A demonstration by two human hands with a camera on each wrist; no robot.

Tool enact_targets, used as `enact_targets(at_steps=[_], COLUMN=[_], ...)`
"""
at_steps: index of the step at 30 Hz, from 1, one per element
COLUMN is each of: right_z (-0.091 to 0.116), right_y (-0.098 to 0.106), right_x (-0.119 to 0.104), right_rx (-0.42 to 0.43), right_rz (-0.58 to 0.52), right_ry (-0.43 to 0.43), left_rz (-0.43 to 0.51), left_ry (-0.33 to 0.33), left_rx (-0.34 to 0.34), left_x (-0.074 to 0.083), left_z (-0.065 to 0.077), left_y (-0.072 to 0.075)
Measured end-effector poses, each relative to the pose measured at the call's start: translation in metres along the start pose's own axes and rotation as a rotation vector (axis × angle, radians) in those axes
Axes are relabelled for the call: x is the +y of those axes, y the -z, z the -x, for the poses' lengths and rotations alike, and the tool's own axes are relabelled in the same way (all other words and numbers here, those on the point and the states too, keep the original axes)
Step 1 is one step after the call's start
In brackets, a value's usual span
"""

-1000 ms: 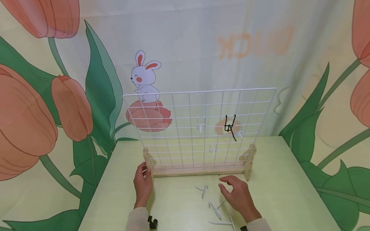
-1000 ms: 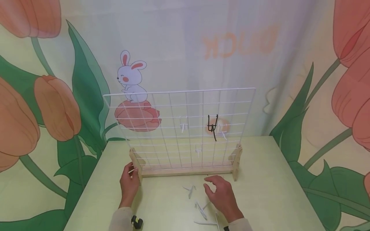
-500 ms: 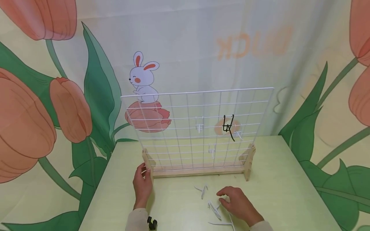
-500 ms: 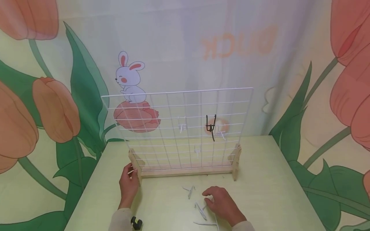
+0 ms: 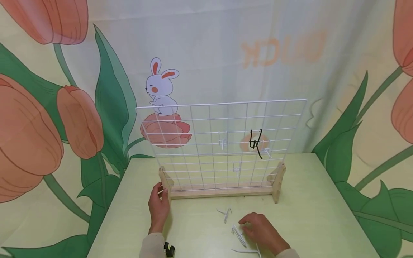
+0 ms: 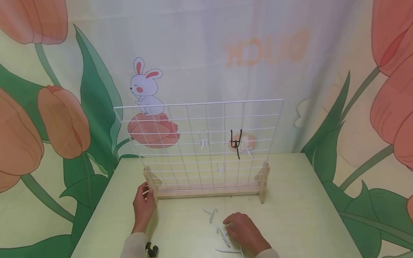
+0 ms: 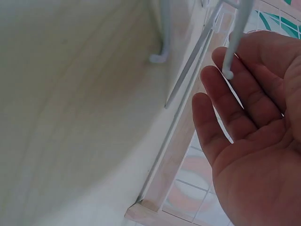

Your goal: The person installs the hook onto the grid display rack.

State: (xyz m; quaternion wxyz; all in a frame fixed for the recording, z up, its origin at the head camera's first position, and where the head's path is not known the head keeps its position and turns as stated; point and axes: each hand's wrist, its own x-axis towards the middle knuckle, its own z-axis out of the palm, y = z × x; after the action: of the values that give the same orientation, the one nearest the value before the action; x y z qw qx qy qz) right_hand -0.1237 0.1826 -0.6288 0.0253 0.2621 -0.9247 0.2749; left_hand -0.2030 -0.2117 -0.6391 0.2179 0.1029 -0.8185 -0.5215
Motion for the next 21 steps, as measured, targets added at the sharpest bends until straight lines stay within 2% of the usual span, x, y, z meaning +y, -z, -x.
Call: enact_targets(at_steps=[21], right_z=[-0.0013], right_y=[-0.0078], right_x=[0.0061], right_rx=[-0.115], right_rz=[-0.030], right_ry=[-0.034], left_rz=[0.006], left_ry=[0.003], left_rx=[-0.007], left_x=[0.0021], left_z=[0.0026], left_y=[0.0003])
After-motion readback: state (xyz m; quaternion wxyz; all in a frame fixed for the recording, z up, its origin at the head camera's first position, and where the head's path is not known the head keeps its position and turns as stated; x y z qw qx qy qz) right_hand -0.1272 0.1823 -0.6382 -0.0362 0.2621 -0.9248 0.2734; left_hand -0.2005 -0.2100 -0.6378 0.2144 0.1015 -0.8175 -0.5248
